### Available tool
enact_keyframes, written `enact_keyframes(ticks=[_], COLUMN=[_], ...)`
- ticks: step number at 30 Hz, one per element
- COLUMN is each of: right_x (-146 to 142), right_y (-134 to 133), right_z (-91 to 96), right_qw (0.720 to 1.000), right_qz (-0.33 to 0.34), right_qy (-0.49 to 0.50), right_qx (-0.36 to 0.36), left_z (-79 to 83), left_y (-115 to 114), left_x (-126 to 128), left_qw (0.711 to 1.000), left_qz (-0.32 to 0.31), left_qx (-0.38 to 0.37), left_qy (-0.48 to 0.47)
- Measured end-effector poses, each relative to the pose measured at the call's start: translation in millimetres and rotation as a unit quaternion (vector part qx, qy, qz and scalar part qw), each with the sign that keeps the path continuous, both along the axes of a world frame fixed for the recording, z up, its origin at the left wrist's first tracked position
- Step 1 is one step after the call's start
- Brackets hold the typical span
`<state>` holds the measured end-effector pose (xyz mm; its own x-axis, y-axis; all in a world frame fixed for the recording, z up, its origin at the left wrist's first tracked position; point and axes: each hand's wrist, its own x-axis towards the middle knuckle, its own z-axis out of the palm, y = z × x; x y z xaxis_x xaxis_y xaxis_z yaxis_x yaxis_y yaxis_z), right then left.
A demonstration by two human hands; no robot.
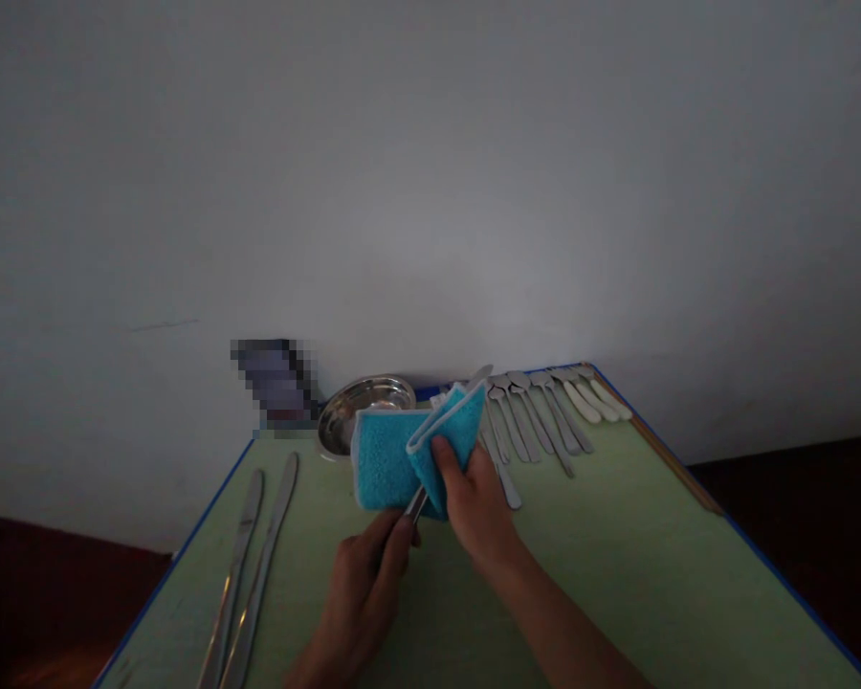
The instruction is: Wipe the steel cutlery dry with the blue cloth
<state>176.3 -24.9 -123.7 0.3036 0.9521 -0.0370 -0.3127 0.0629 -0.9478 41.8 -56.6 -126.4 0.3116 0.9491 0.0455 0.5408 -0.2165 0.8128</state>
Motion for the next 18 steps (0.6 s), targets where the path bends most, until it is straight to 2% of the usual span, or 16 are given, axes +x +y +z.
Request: enact_keyframes(ticks=[4,8,13,16,18], right_x=[13.4,12.7,-2.9,-15.2,-18.9], right_y=[-9.4,0.2,33.6,49.7,54.4], right_z=[-6.8,-15.7,-20.1,-13.5,-6.1], right_qw=[0.995,0.999,0.998,0.997,0.996], right_qz=[-0.006,0.009,0.044,0.048,0.061], right_qy=[-0.093,-0.043,0.034,0.064,0.066], right_qx=[-0.024,-0.022,-0.032,-0.016,0.001], left_z=[-0.4,-2.8,-12.2,-16.7,-18.1], left_y=[-1.1,0.8,6.5,10.5,12.6], left_x=[-0.2,-1.6,-2.2,-0.7,-0.3], left_qw=[0.997,0.998,0.992,0.976,0.972], left_qz=[-0.055,-0.056,0.024,0.079,0.107], left_qx=[0.019,0.013,-0.047,-0.076,-0.063], left_qy=[0.055,0.03,-0.112,-0.187,-0.2])
